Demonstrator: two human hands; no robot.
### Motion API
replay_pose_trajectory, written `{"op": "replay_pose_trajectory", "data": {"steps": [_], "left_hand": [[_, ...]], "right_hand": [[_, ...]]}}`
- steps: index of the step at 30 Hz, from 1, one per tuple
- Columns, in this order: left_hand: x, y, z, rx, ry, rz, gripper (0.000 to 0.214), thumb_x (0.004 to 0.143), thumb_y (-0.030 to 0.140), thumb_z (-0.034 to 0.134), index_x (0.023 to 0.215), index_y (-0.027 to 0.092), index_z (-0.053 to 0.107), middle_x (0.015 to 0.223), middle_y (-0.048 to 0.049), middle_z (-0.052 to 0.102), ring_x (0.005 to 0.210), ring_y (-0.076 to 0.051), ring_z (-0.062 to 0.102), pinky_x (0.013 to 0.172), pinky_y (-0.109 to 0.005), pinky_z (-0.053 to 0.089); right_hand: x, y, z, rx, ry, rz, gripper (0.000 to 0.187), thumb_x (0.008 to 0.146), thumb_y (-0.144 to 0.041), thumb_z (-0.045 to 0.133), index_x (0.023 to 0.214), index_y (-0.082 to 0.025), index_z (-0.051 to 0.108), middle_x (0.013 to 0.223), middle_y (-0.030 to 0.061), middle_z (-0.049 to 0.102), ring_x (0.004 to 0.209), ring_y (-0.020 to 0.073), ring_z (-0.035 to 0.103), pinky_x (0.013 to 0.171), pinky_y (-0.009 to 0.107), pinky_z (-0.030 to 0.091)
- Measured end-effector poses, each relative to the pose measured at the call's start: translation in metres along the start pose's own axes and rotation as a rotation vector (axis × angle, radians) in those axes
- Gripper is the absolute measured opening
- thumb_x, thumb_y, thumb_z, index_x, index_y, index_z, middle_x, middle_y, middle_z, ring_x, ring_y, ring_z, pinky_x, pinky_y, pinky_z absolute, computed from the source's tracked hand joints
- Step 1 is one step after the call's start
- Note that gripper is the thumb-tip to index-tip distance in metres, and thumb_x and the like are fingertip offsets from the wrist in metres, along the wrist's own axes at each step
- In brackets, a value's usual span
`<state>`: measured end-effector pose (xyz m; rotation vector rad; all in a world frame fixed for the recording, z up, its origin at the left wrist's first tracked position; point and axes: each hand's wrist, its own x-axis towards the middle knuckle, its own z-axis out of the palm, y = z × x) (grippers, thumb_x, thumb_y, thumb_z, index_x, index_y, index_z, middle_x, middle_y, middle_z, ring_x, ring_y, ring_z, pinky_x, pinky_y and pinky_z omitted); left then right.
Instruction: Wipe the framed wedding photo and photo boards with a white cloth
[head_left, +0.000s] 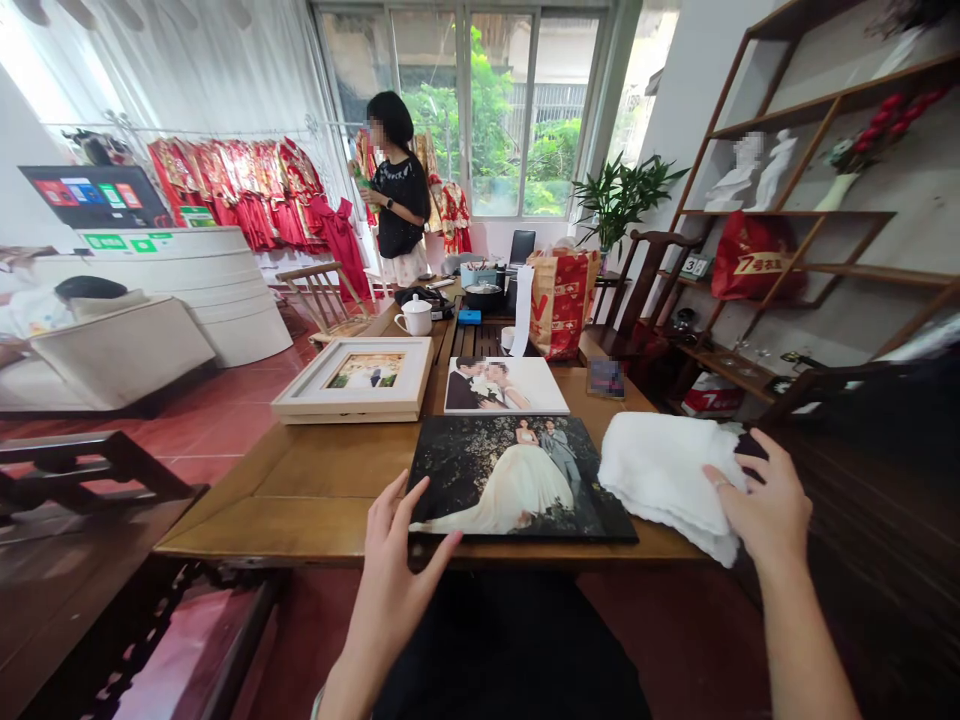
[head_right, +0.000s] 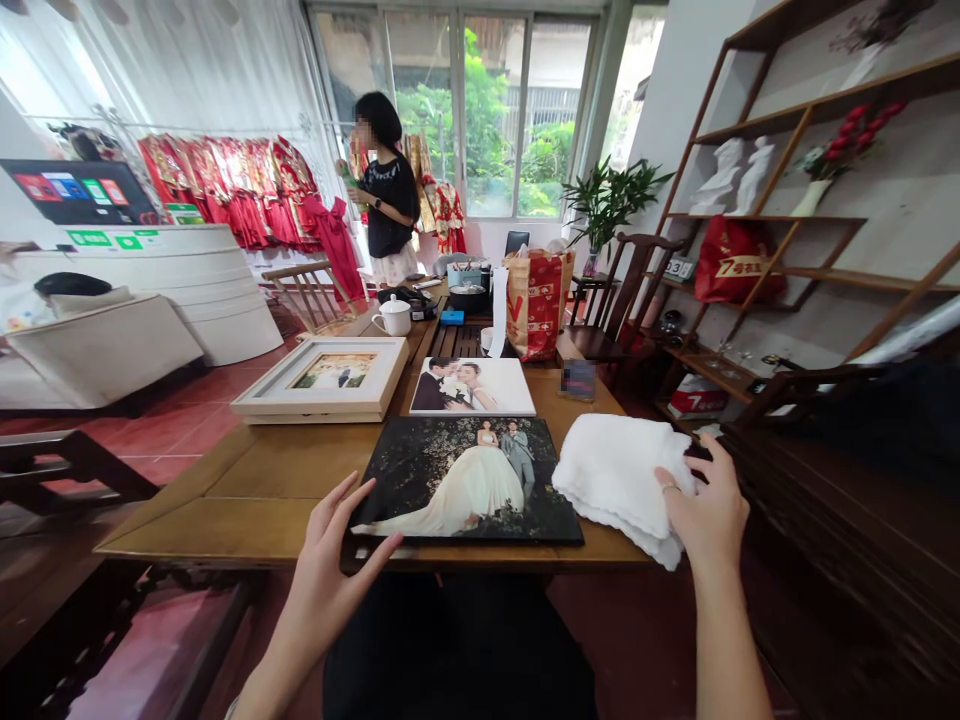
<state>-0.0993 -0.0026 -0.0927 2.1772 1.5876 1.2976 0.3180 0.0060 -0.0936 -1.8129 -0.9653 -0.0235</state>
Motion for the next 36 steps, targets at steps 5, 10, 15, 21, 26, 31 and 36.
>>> {"op": "replay_pose_trajectory", "data": {"steps": [5, 10, 15, 21, 26, 31, 36], "left_hand": [[0.000, 0.042, 0.008, -0.195, -0.095, 0.013, 0.038, 0.087, 0.030, 0.056, 0.125, 0.026, 0.050, 0.137, -0.0091, 0.042, 0.129, -0.026, 0.038, 0.106, -0.046, 0.032], [0.014, 0.067, 0.028, -0.716, -0.265, -0.165, 0.053, 0.083, 0.038, 0.064, 0.131, 0.026, 0.045, 0.137, -0.0104, 0.045, 0.127, -0.028, 0.042, 0.103, -0.043, 0.035], [0.034, 0.082, 0.036, -1.391, -0.491, -0.434, 0.081, 0.068, 0.052, 0.074, 0.136, 0.020, 0.042, 0.133, -0.0155, 0.051, 0.119, -0.033, 0.051, 0.094, -0.041, 0.045], [0.061, 0.056, 0.022, -1.236, -0.141, -0.771, 0.062, 0.064, 0.035, 0.078, 0.116, 0.008, 0.056, 0.103, -0.0147, 0.069, 0.093, -0.031, 0.066, 0.076, -0.035, 0.056], [0.088, 0.003, 0.011, -1.041, 0.027, -0.779, 0.049, 0.067, 0.026, 0.074, 0.110, 0.008, 0.059, 0.090, -0.0104, 0.072, 0.086, -0.027, 0.068, 0.068, -0.029, 0.058], [0.089, -0.015, 0.022, -0.975, 0.039, -0.834, 0.035, 0.071, 0.020, 0.071, 0.104, 0.010, 0.061, 0.102, -0.0110, 0.070, 0.085, -0.021, 0.068, 0.067, -0.024, 0.056], [0.084, -0.020, 0.019, -0.963, -0.030, -0.806, 0.041, 0.073, 0.022, 0.071, 0.110, 0.011, 0.059, 0.113, -0.0132, 0.066, 0.097, -0.025, 0.065, 0.075, -0.028, 0.055]], "right_hand": [[-0.002, -0.066, -0.022, 0.387, 0.271, -0.124, 0.075, 0.056, -0.031, 0.079, 0.126, -0.022, 0.053, 0.103, 0.0099, 0.064, 0.099, 0.0289, 0.062, 0.089, 0.051, 0.049], [-0.015, -0.122, -0.028, 0.659, 0.316, -0.209, 0.068, 0.051, -0.028, 0.084, 0.113, -0.021, 0.061, 0.100, 0.0068, 0.061, 0.096, 0.0234, 0.060, 0.090, 0.051, 0.049], [-0.057, -0.150, -0.002, 0.744, -0.031, -0.168, 0.062, 0.064, -0.026, 0.078, 0.121, -0.024, 0.053, 0.098, 0.0040, 0.061, 0.088, 0.0192, 0.063, 0.081, 0.040, 0.055], [-0.055, -0.106, 0.034, 0.627, -0.344, -0.137, 0.053, 0.079, -0.042, 0.063, 0.126, -0.026, 0.043, 0.103, 0.0067, 0.060, 0.097, 0.0222, 0.063, 0.078, 0.037, 0.056], [-0.034, -0.054, 0.056, 0.202, -0.375, -0.083, 0.057, 0.079, -0.053, 0.056, 0.126, -0.024, 0.047, 0.118, 0.0144, 0.052, 0.107, 0.0292, 0.059, 0.075, 0.039, 0.058], [-0.032, -0.043, 0.070, 0.304, -0.464, -0.138, 0.060, 0.079, -0.051, 0.058, 0.132, -0.027, 0.041, 0.133, 0.0148, 0.043, 0.115, 0.0303, 0.056, 0.075, 0.037, 0.059], [-0.027, -0.044, 0.082, 0.393, -0.538, -0.195, 0.070, 0.074, -0.046, 0.065, 0.137, -0.030, 0.036, 0.154, 0.0123, 0.013, 0.131, 0.0338, 0.040, 0.075, 0.038, 0.058]]}}
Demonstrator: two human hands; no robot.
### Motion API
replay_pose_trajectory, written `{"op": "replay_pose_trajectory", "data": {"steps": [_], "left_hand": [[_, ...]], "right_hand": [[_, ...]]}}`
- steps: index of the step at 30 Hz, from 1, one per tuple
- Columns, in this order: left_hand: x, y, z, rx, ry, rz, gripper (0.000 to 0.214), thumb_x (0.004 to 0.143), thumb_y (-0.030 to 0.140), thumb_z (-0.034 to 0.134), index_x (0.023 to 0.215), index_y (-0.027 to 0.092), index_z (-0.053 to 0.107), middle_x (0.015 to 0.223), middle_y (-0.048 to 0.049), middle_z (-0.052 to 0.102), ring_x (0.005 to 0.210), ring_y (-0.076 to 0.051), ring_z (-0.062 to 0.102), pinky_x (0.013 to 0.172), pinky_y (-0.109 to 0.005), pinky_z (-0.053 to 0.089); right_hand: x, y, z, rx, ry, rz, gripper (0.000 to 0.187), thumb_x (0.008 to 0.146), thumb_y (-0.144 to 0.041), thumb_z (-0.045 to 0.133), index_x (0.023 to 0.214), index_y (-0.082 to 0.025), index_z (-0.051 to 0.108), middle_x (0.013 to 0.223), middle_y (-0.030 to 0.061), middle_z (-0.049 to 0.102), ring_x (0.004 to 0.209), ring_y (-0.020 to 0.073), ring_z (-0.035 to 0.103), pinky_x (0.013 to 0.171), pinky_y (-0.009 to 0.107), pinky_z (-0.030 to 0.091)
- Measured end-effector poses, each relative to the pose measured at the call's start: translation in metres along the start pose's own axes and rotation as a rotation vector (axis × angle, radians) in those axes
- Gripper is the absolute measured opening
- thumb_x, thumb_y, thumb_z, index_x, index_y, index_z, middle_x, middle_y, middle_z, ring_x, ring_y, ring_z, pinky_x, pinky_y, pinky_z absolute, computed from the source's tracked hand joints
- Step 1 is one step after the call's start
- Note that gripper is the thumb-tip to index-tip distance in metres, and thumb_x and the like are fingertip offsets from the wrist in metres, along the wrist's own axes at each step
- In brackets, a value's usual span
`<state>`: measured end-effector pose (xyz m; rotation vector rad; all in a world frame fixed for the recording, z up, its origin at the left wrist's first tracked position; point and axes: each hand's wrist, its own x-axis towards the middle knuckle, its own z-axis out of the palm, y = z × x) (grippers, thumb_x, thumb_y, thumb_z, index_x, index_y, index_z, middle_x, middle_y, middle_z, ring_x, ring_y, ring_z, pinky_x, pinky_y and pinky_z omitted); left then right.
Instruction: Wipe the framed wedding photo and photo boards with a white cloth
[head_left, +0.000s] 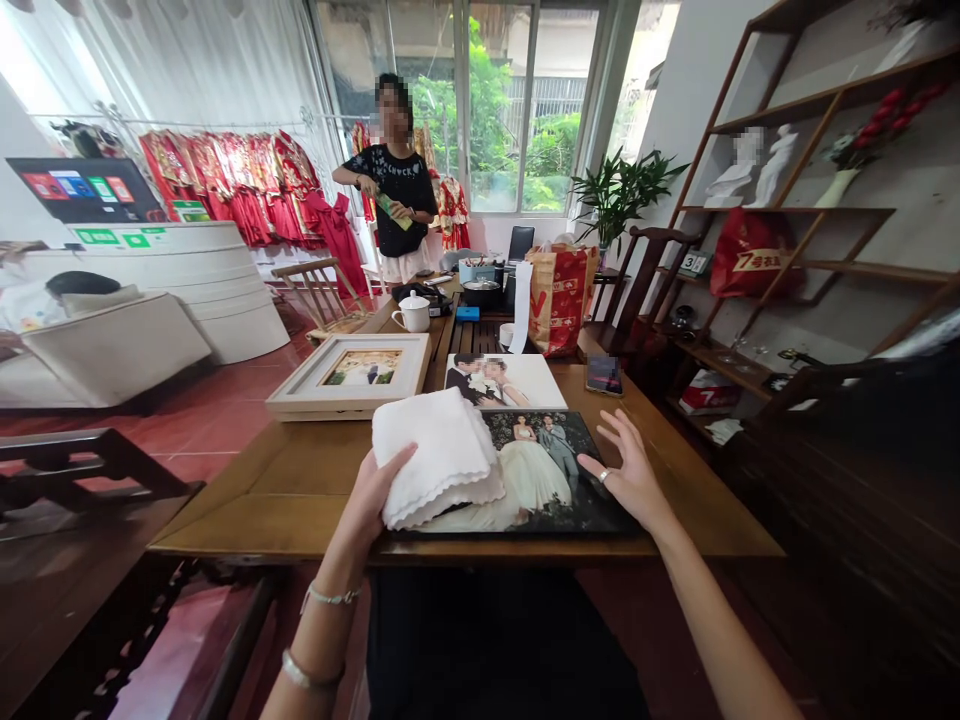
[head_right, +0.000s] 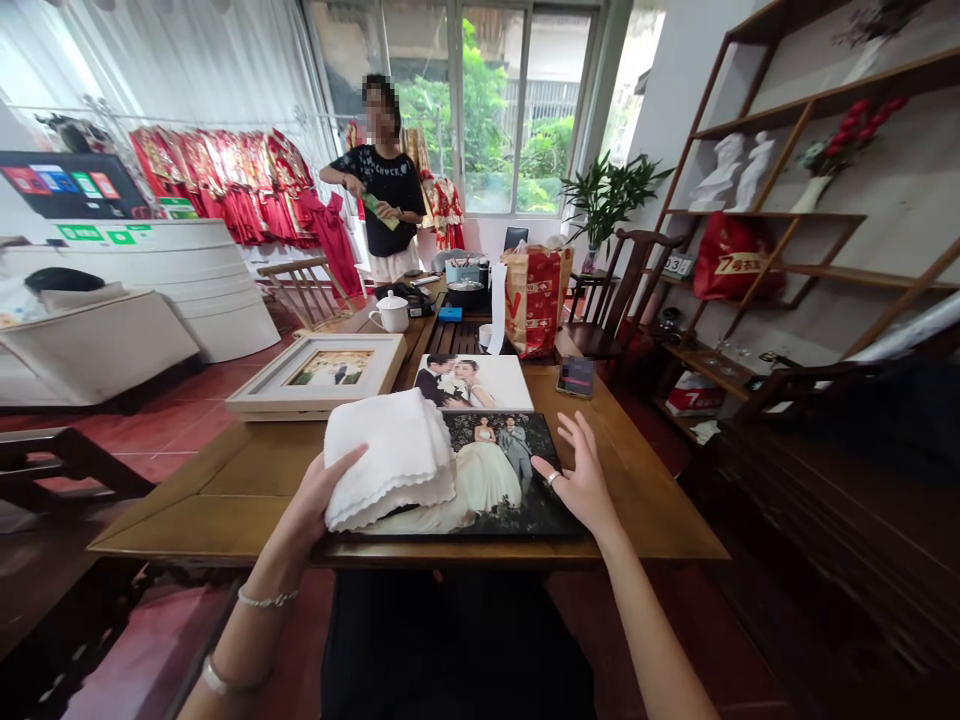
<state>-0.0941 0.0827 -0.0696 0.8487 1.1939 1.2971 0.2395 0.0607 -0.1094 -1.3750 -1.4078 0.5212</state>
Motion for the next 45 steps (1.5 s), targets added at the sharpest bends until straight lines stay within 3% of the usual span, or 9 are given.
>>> {"op": "replay_pose_trajectory", "data": {"steps": [10, 14, 18, 22, 26, 29, 35, 40, 45], "left_hand": [[0.009, 0.006, -0.006, 0.602, -0.107, 0.429, 0.074, 0.075, 0.033, 0.068, 0.140, 0.022, 0.033, 0.138, -0.0107, 0.045, 0.122, -0.028, 0.047, 0.103, -0.042, 0.037], [0.013, 0.028, 0.000, 0.791, -0.360, 0.440, 0.037, 0.077, 0.033, 0.059, 0.112, 0.021, 0.061, 0.116, -0.0056, 0.062, 0.108, -0.027, 0.056, 0.097, -0.042, 0.041], [0.022, 0.042, 0.003, 0.607, -0.551, 0.315, 0.063, 0.072, 0.033, 0.067, 0.131, 0.027, 0.047, 0.130, -0.0054, 0.053, 0.111, -0.025, 0.055, 0.087, -0.032, 0.048], [0.022, 0.051, 0.012, 0.634, -0.388, 0.308, 0.070, 0.066, 0.033, 0.072, 0.129, 0.019, 0.047, 0.106, -0.0067, 0.064, 0.092, -0.024, 0.061, 0.076, -0.031, 0.050], [-0.004, 0.061, 0.021, 0.840, -0.178, 0.780, 0.023, 0.070, 0.024, 0.062, 0.092, 0.016, 0.059, 0.085, -0.0022, 0.061, 0.080, -0.019, 0.056, 0.073, -0.027, 0.045], [-0.028, 0.054, 0.028, 1.091, -0.162, 0.944, 0.024, 0.063, 0.006, 0.048, 0.083, 0.019, 0.053, 0.088, -0.0028, 0.056, 0.082, -0.020, 0.054, 0.072, -0.027, 0.043], [-0.045, 0.014, 0.050, 1.602, -0.314, 0.794, 0.038, 0.058, 0.005, 0.052, 0.092, 0.022, 0.051, 0.099, -0.0075, 0.055, 0.091, -0.027, 0.051, 0.069, -0.034, 0.043], [-0.038, 0.007, 0.060, 1.640, -0.335, 0.833, 0.052, 0.072, 0.042, 0.067, 0.118, 0.023, 0.053, 0.108, -0.0133, 0.053, 0.100, -0.033, 0.049, 0.080, -0.044, 0.043], [-0.015, 0.001, 0.053, 1.524, -0.607, 0.927, 0.073, 0.077, 0.036, 0.062, 0.142, 0.025, 0.032, 0.146, -0.0140, 0.031, 0.135, -0.037, 0.024, 0.104, -0.054, 0.024]], "right_hand": [[0.002, -0.011, 0.013, -0.083, -0.270, -0.160, 0.034, 0.082, -0.037, 0.060, 0.114, -0.026, 0.064, 0.136, 0.0074, 0.054, 0.127, 0.0251, 0.048, 0.108, 0.047, 0.034], [0.001, -0.014, 0.009, -0.102, -0.262, -0.159, 0.034, 0.082, -0.036, 0.060, 0.114, -0.026, 0.064, 0.137, 0.0071, 0.053, 0.127, 0.0258, 0.048, 0.108, 0.048, 0.034], [0.004, -0.012, 0.006, -0.107, -0.251, -0.168, 0.033, 0.081, -0.037, 0.060, 0.113, -0.027, 0.065, 0.137, 0.0067, 0.054, 0.126, 0.0261, 0.049, 0.108, 0.048, 0.035], [0.007, -0.007, 0.004, -0.113, -0.261, -0.164, 0.033, 0.082, -0.036, 0.060, 0.113, -0.026, 0.065, 0.136, 0.0064, 0.054, 0.126, 0.0255, 0.050, 0.108, 0.047, 0.035], [0.007, -0.002, 0.006, -0.111, -0.256, -0.169, 0.033, 0.082, -0.037, 0.060, 0.112, -0.026, 0.065, 0.136, 0.0071, 0.054, 0.125, 0.0257, 0.050, 0.108, 0.048, 0.035], [0.004, -0.003, 0.008, -0.105, -0.246, -0.175, 0.033, 0.081, -0.038, 0.060, 0.111, -0.026, 0.065, 0.135, 0.0071, 0.055, 0.124, 0.0262, 0.051, 0.108, 0.049, 0.035], [0.004, -0.004, 0.005, -0.109, -0.252, -0.184, 0.031, 0.082, -0.036, 0.059, 0.111, -0.026, 0.066, 0.135, 0.0073, 0.055, 0.124, 0.0259, 0.051, 0.108, 0.049, 0.035], [0.005, 0.000, 0.008, -0.107, -0.247, -0.188, 0.030, 0.082, -0.036, 0.059, 0.110, -0.025, 0.066, 0.135, 0.0070, 0.055, 0.124, 0.0248, 0.051, 0.108, 0.047, 0.035], [0.006, 0.002, 0.011, -0.115, -0.248, -0.194, 0.030, 0.082, -0.036, 0.059, 0.110, -0.025, 0.065, 0.134, 0.0074, 0.056, 0.124, 0.0252, 0.052, 0.108, 0.048, 0.035]]}}
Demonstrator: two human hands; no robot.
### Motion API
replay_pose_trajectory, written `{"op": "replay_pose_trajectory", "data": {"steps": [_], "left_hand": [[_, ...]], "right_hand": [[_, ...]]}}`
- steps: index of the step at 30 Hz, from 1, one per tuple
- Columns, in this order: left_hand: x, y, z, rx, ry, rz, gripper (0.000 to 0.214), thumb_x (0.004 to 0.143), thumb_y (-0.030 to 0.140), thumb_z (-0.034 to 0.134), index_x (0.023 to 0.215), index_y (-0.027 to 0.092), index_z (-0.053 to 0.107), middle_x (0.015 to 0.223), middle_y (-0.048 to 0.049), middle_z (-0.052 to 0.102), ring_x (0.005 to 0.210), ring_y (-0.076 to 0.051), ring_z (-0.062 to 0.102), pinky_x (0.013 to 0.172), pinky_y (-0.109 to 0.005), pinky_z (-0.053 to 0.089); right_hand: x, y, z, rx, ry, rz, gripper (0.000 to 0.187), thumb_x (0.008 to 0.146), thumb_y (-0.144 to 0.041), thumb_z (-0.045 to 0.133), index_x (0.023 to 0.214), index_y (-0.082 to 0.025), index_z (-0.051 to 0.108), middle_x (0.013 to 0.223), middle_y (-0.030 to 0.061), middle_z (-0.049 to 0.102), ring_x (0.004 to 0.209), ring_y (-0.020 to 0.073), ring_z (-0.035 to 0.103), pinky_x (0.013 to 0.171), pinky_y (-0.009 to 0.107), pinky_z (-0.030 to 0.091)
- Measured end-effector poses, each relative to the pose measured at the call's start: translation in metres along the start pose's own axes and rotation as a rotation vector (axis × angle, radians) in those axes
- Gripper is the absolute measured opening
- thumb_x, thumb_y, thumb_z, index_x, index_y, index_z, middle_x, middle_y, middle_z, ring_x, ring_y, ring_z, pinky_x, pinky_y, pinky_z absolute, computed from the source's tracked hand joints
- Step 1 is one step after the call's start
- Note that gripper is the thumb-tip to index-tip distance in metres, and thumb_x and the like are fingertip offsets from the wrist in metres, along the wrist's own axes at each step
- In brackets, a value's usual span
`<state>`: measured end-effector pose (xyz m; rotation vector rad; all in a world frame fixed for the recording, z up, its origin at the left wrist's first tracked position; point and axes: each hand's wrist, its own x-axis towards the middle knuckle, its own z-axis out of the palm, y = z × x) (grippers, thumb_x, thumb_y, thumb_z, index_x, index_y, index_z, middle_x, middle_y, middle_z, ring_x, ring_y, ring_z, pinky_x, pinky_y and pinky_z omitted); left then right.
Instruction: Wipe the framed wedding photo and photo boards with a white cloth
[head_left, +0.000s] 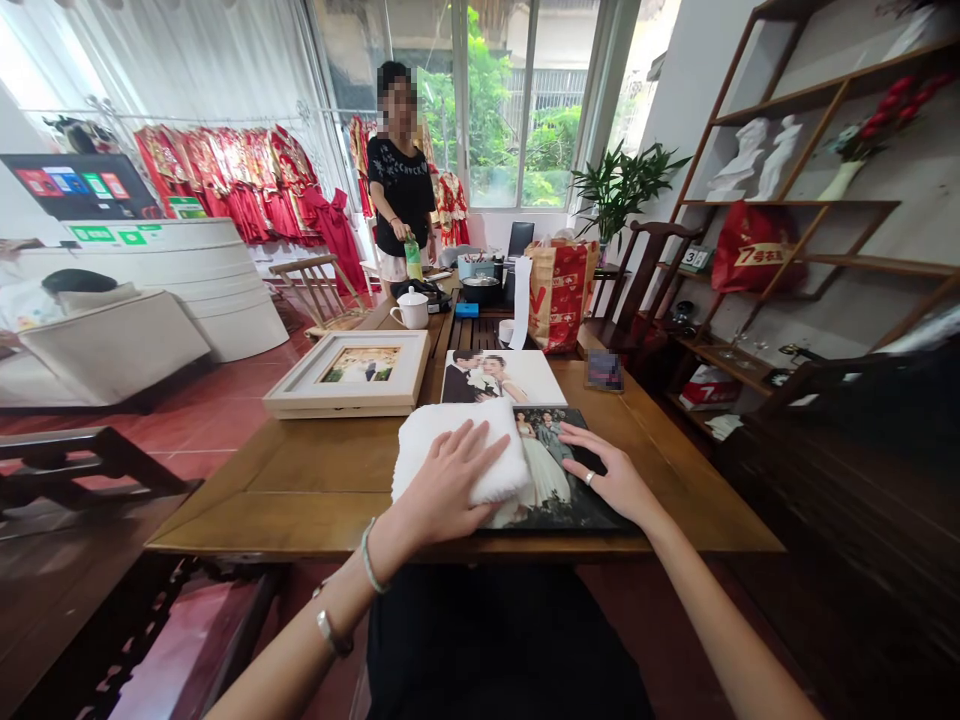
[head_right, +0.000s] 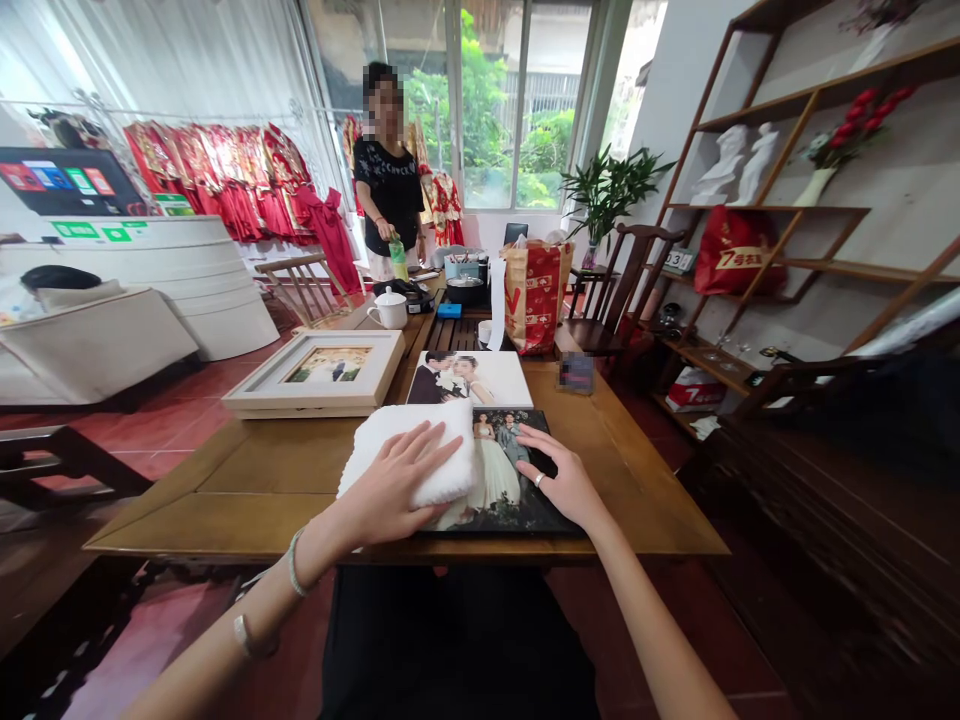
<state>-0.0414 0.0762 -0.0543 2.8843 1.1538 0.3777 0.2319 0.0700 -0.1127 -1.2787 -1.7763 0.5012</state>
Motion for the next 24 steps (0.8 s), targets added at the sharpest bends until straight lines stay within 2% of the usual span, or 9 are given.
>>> {"op": "replay_pose_trajectory", "data": {"steps": [3, 6, 9, 11, 14, 17, 20, 22, 24], "left_hand": [[0.000, -0.008, 0.008, -0.061, -0.047, 0.021, 0.072, 0.078, 0.024, 0.056, 0.144, 0.029, 0.029, 0.152, -0.0082, 0.025, 0.140, -0.034, 0.016, 0.109, -0.055, 0.017], [-0.006, 0.000, 0.008, -0.096, -0.064, -0.020, 0.071, 0.075, 0.014, 0.052, 0.143, 0.026, 0.033, 0.151, -0.0076, 0.027, 0.140, -0.033, 0.014, 0.109, -0.058, 0.014], [-0.018, 0.011, -0.004, -0.212, -0.068, -0.013, 0.067, 0.073, 0.007, 0.047, 0.138, 0.023, 0.041, 0.144, -0.0078, 0.041, 0.135, -0.031, 0.029, 0.109, -0.052, 0.023], [-0.027, 0.010, -0.019, -0.349, -0.050, -0.014, 0.052, 0.081, 0.011, 0.043, 0.132, 0.022, 0.048, 0.131, -0.0079, 0.055, 0.121, -0.027, 0.049, 0.103, -0.042, 0.036], [-0.032, -0.010, -0.043, -0.515, 0.061, -0.118, 0.041, 0.090, 0.035, 0.045, 0.127, 0.019, 0.051, 0.119, -0.0077, 0.062, 0.106, -0.025, 0.057, 0.093, -0.034, 0.045], [-0.014, -0.046, -0.060, -0.642, 0.079, -0.186, 0.054, 0.088, 0.050, 0.047, 0.130, 0.017, 0.048, 0.122, -0.0067, 0.060, 0.107, -0.025, 0.056, 0.087, -0.030, 0.047], [0.024, -0.077, -0.064, -0.668, -0.116, -0.077, 0.049, 0.089, 0.049, 0.046, 0.127, 0.017, 0.051, 0.122, -0.0053, 0.060, 0.105, -0.023, 0.057, 0.086, -0.027, 0.047], [0.049, -0.085, -0.060, -0.604, -0.247, 0.041, 0.043, 0.088, 0.043, 0.052, 0.121, 0.016, 0.057, 0.120, -0.0058, 0.061, 0.104, -0.023, 0.058, 0.088, -0.028, 0.045], [0.064, -0.079, -0.052, -0.462, -0.214, 0.086, 0.037, 0.085, 0.036, 0.057, 0.116, 0.016, 0.059, 0.116, -0.0072, 0.063, 0.104, -0.023, 0.058, 0.091, -0.030, 0.044]], "right_hand": [[0.000, 0.000, 0.001, -0.001, 0.000, -0.005, 0.030, 0.082, -0.036, 0.059, 0.110, -0.025, 0.065, 0.134, 0.0073, 0.056, 0.124, 0.0249, 0.051, 0.108, 0.047, 0.035], [0.000, 0.001, 0.001, -0.002, -0.001, 0.002, 0.030, 0.082, -0.036, 0.059, 0.110, -0.025, 0.065, 0.134, 0.0073, 0.056, 0.124, 0.0250, 0.051, 0.108, 0.046, 0.035], [0.000, 0.005, -0.001, -0.001, -0.004, 0.008, 0.029, 0.083, -0.035, 0.059, 0.109, -0.025, 0.066, 0.134, 0.0075, 0.056, 0.124, 0.0250, 0.052, 0.108, 0.046, 0.035], [-0.001, 0.008, -0.001, -0.002, -0.008, 0.012, 0.029, 0.082, -0.035, 0.059, 0.108, -0.024, 0.066, 0.134, 0.0078, 0.056, 0.124, 0.0250, 0.052, 0.108, 0.046, 0.035], [-0.001, 0.013, 0.000, -0.001, -0.003, 0.015, 0.028, 0.081, -0.034, 0.060, 0.107, -0.025, 0.066, 0.134, 0.0075, 0.056, 0.124, 0.0254, 0.052, 0.108, 0.047, 0.035], [-0.001, 0.013, 0.002, 0.013, 0.005, 0.015, 0.027, 0.082, -0.034, 0.060, 0.107, -0.026, 0.066, 0.134, 0.0070, 0.056, 0.124, 0.0253, 0.052, 0.108, 0.048, 0.035], [0.000, 0.010, 0.004, 0.011, -0.005, 0.019, 0.028, 0.082, -0.035, 0.060, 0.107, -0.026, 0.065, 0.134, 0.0071, 0.055, 0.124, 0.0255, 0.051, 0.108, 0.048, 0.035], [0.000, 0.008, 0.005, -0.001, -0.009, 0.019, 0.028, 0.082, -0.035, 0.060, 0.108, -0.026, 0.065, 0.135, 0.0072, 0.055, 0.124, 0.0255, 0.051, 0.108, 0.048, 0.034], [0.001, 0.007, 0.005, -0.008, -0.011, 0.017, 0.027, 0.083, -0.035, 0.059, 0.108, -0.026, 0.065, 0.135, 0.0073, 0.054, 0.124, 0.0254, 0.051, 0.108, 0.048, 0.034]]}}
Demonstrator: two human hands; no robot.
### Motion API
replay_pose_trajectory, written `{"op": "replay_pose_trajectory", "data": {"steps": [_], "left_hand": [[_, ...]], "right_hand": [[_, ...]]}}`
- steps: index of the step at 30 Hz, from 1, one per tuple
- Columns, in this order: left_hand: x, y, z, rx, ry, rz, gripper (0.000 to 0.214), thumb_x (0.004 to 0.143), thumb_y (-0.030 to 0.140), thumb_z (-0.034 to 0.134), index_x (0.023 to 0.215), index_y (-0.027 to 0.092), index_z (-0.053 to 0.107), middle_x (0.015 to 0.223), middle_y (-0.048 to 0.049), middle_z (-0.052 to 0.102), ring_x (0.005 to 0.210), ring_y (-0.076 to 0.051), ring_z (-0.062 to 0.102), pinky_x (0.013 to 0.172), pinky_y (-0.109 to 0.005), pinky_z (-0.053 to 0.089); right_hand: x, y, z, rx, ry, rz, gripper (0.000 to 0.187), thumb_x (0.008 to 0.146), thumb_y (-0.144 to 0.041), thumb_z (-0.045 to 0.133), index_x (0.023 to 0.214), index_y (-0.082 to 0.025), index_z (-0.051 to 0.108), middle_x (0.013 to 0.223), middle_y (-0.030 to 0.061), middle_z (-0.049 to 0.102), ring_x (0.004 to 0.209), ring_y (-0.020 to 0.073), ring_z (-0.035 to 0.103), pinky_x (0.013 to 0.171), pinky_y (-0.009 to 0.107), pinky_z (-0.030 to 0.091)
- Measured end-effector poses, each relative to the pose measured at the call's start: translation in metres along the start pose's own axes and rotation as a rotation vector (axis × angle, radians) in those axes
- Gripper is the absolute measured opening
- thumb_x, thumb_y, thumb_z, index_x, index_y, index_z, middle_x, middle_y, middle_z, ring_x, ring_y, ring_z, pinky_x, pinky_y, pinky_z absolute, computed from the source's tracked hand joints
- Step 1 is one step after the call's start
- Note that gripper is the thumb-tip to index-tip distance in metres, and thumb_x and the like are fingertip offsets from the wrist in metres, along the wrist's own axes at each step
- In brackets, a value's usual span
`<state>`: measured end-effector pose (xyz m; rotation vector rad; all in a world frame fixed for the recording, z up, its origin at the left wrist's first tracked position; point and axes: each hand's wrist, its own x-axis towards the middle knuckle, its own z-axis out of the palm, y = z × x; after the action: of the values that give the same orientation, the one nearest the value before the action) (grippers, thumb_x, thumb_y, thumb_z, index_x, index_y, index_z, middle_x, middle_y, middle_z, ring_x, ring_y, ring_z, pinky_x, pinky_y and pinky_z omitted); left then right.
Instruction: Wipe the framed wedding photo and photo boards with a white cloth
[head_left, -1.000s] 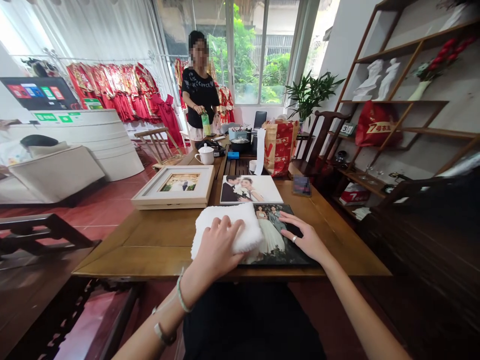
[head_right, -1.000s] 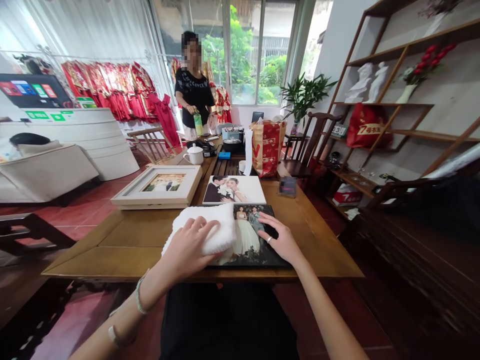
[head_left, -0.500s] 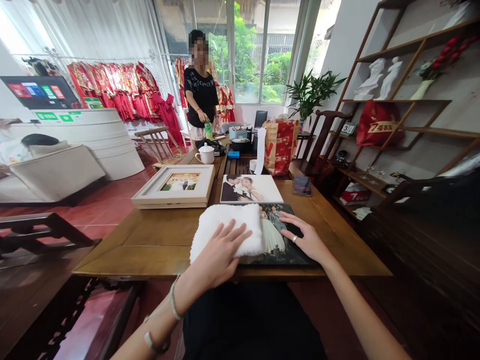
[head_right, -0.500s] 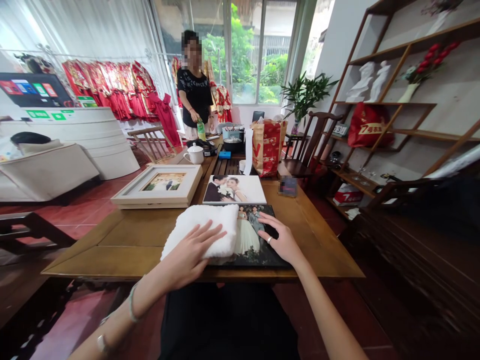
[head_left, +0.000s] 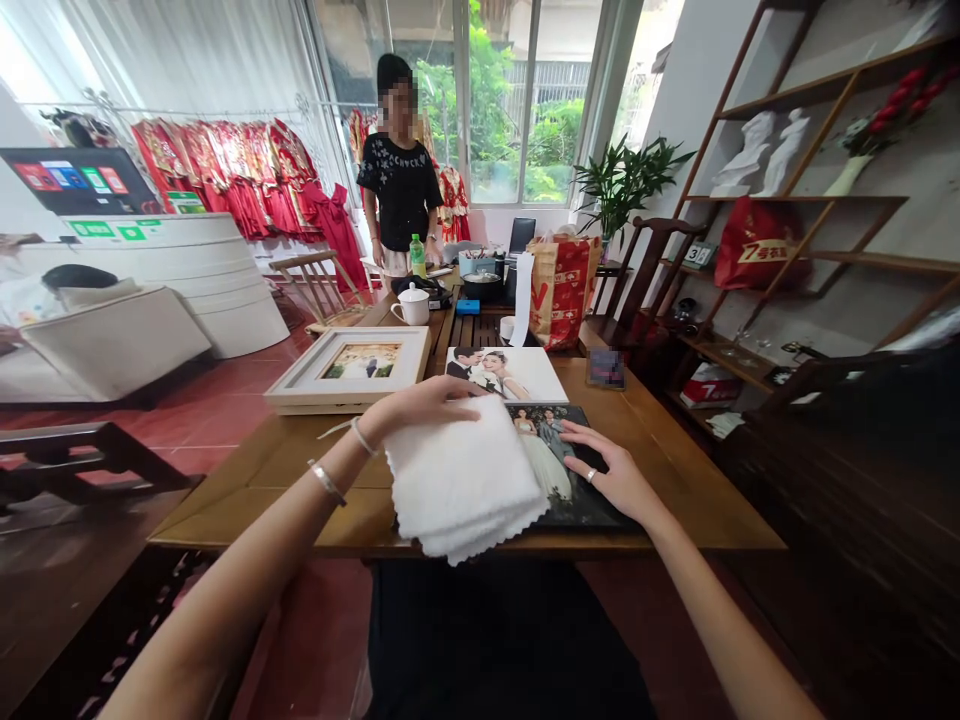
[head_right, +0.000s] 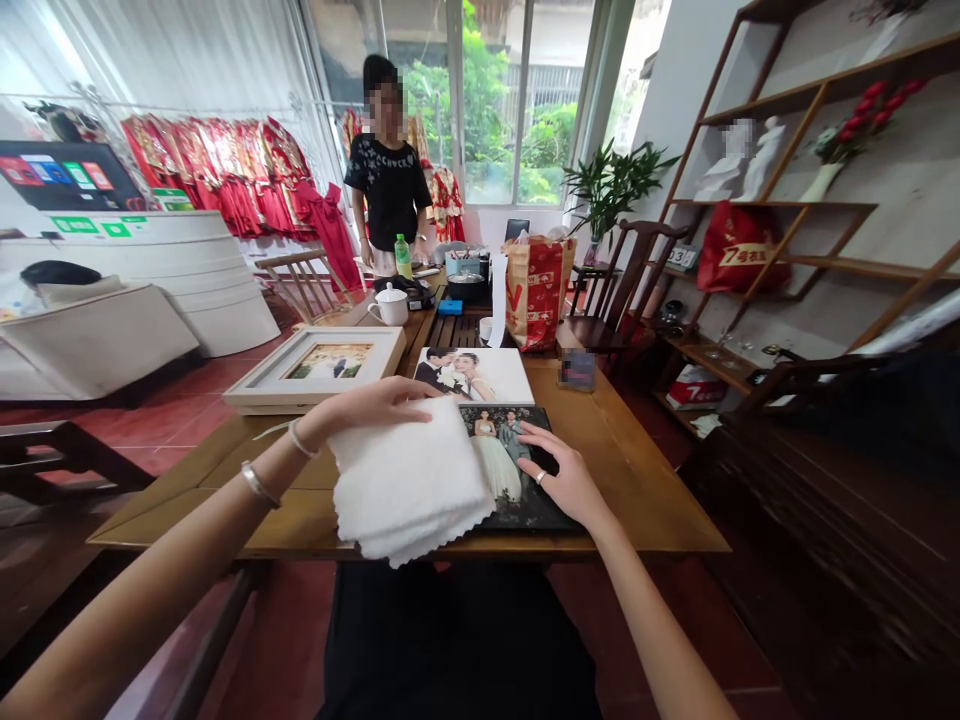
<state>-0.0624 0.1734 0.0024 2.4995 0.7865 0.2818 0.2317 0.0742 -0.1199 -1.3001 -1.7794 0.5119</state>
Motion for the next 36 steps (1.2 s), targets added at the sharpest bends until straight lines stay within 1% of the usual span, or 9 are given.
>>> {"op": "replay_pose_trajectory", "data": {"steps": [4, 8, 11, 16, 20, 23, 28, 32, 36], "left_hand": [[-0.006, 0.033, 0.045, 0.324, 0.275, -0.020, 0.035, 0.089, 0.034, 0.051, 0.118, 0.015, 0.058, 0.122, -0.0126, 0.057, 0.113, -0.027, 0.052, 0.098, -0.040, 0.038], [-0.045, 0.071, 0.104, 0.461, 0.169, -0.103, 0.103, 0.060, 0.073, 0.063, 0.137, 0.010, 0.038, 0.144, -0.0245, 0.033, 0.133, -0.044, 0.026, 0.105, -0.059, 0.024], [-0.069, 0.081, 0.124, 0.513, 0.096, -0.155, 0.104, 0.060, 0.051, 0.073, 0.143, 0.009, 0.026, 0.150, -0.0235, 0.020, 0.138, -0.043, 0.011, 0.109, -0.059, 0.012], [-0.090, 0.077, 0.110, 0.463, 0.084, -0.055, 0.080, 0.057, 0.007, 0.051, 0.136, 0.016, 0.040, 0.144, -0.0116, 0.040, 0.136, -0.032, 0.027, 0.111, -0.049, 0.024], [-0.098, 0.070, 0.084, 0.325, 0.452, -0.057, 0.063, 0.066, 0.004, 0.039, 0.127, 0.018, 0.046, 0.126, -0.0076, 0.057, 0.116, -0.022, 0.054, 0.097, -0.035, 0.045], [-0.092, 0.065, 0.074, 0.297, 0.711, -0.024, 0.059, 0.069, 0.003, 0.036, 0.125, 0.018, 0.045, 0.126, -0.0067, 0.056, 0.116, -0.020, 0.053, 0.097, -0.033, 0.044], [-0.068, 0.054, 0.086, 0.412, 0.416, -0.050, 0.048, 0.054, 0.005, 0.044, 0.099, 0.016, 0.054, 0.139, -0.0114, 0.044, 0.126, -0.028, 0.041, 0.098, -0.041, 0.040], [-0.054, 0.042, 0.095, 0.454, 0.284, -0.172, 0.072, 0.053, 0.013, 0.050, 0.125, 0.015, 0.048, 0.129, -0.0124, 0.051, 0.116, -0.032, 0.045, 0.093, -0.048, 0.040], [-0.042, 0.028, 0.094, 0.516, 0.243, -0.149, 0.079, 0.061, 0.016, 0.051, 0.138, 0.021, 0.040, 0.140, -0.0111, 0.041, 0.132, -0.033, 0.029, 0.107, -0.056, 0.018]], "right_hand": [[-0.002, 0.000, -0.003, 0.004, -0.001, -0.006, 0.027, 0.083, -0.035, 0.059, 0.107, -0.025, 0.065, 0.135, 0.0077, 0.055, 0.124, 0.0250, 0.051, 0.108, 0.047, 0.035], [-0.005, 0.000, -0.004, 0.009, 0.002, -0.005, 0.026, 0.082, -0.034, 0.059, 0.106, -0.025, 0.065, 0.135, 0.0075, 0.055, 0.124, 0.0249, 0.051, 0.108, 0.046, 0.035], [-0.005, -0.002, -0.004, 0.009, 0.004, -0.003, 0.026, 0.082, -0.034, 0.059, 0.106, -0.025, 0.065, 0.134, 0.0076, 0.055, 0.124, 0.0245, 0.051, 0.108, 0.045, 0.036], [-0.004, -0.002, -0.007, 0.008, -0.002, -0.001, 0.026, 0.083, -0.034, 0.059, 0.106, -0.025, 0.065, 0.135, 0.0074, 0.055, 0.125, 0.0244, 0.051, 0.108, 0.046, 0.035], [-0.003, 0.003, -0.009, 0.014, -0.002, 0.002, 0.027, 0.083, -0.035, 0.059, 0.107, -0.025, 0.065, 0.135, 0.0071, 0.055, 0.125, 0.0246, 0.051, 0.108, 0.046, 0.035], [-0.003, 0.004, -0.010, 0.020, 0.001, 0.002, 0.028, 0.082, -0.035, 0.060, 0.107, -0.025, 0.065, 0.135, 0.0077, 0.055, 0.125, 0.0246, 0.051, 0.108, 0.046, 0.035], [-0.004, -0.003, -0.009, 0.013, 0.002, 0.006, 0.027, 0.083, -0.035, 0.059, 0.107, -0.025, 0.065, 0.135, 0.0069, 0.055, 0.125, 0.0247, 0.050, 0.108, 0.045, 0.036], [-0.006, -0.007, -0.009, 0.008, 0.000, 0.000, 0.026, 0.083, -0.034, 0.059, 0.107, -0.025, 0.065, 0.135, 0.0073, 0.055, 0.125, 0.0247, 0.050, 0.108, 0.046, 0.036], [-0.006, -0.004, -0.008, 0.004, 0.003, -0.005, 0.027, 0.083, -0.034, 0.058, 0.107, -0.025, 0.065, 0.135, 0.0074, 0.055, 0.125, 0.0252, 0.051, 0.108, 0.047, 0.035]]}}
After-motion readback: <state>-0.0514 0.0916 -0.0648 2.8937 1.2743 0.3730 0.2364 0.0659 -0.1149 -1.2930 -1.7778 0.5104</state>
